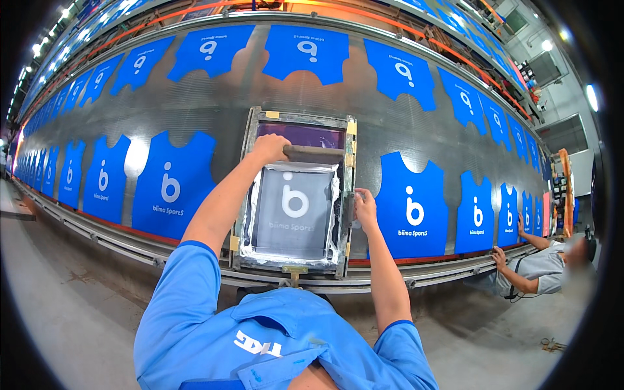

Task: The person uses a squeegee to pull white ink across a screen-printing frame, imprinting a logo onto a blue jersey on a conveyor. The person repeatedly repositions the frame and applies ink to successive jerseys as they move along the line.

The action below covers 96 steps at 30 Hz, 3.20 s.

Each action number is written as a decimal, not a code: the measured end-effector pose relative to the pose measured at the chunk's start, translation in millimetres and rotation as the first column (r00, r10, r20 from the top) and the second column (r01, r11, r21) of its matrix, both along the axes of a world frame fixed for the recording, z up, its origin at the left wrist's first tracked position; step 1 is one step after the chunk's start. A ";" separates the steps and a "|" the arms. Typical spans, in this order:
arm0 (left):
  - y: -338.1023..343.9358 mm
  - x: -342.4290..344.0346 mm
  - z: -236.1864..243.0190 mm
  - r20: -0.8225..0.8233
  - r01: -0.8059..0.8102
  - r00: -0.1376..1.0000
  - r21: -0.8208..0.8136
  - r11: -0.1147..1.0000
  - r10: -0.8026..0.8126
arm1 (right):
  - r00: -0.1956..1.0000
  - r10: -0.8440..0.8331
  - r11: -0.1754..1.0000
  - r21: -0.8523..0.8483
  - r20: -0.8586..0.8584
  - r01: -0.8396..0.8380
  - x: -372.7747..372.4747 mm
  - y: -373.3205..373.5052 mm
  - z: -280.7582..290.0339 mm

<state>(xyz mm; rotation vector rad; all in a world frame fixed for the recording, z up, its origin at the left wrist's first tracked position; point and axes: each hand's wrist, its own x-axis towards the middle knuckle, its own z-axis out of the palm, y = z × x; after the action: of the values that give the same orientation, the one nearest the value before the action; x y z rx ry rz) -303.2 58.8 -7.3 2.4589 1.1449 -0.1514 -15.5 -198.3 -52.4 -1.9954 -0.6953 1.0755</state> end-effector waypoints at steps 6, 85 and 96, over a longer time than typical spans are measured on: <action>-97.6 -43.8 -20.9 0.085 -0.092 0.992 0.014 0.996 0.091 | 0.998 0.008 0.999 0.041 0.066 -0.011 -5.7 14.7 8.3; -96.7 -57.7 -8.7 0.036 -0.077 0.997 0.136 0.988 0.073 | 0.411 0.602 0.700 -0.206 0.684 -0.683 -58.8 74.9 47.6; -300.8 -109.8 -31.4 0.078 -0.064 0.995 0.114 0.991 0.055 | 0.452 0.541 0.671 -0.039 0.709 -0.740 -103.2 -127.3 7.5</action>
<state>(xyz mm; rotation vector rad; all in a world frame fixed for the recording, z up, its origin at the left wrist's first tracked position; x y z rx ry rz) -413.0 -242.0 -38.7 2.5043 1.2248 0.0249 -118.7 -325.5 -44.9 -1.8519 -2.0462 0.5096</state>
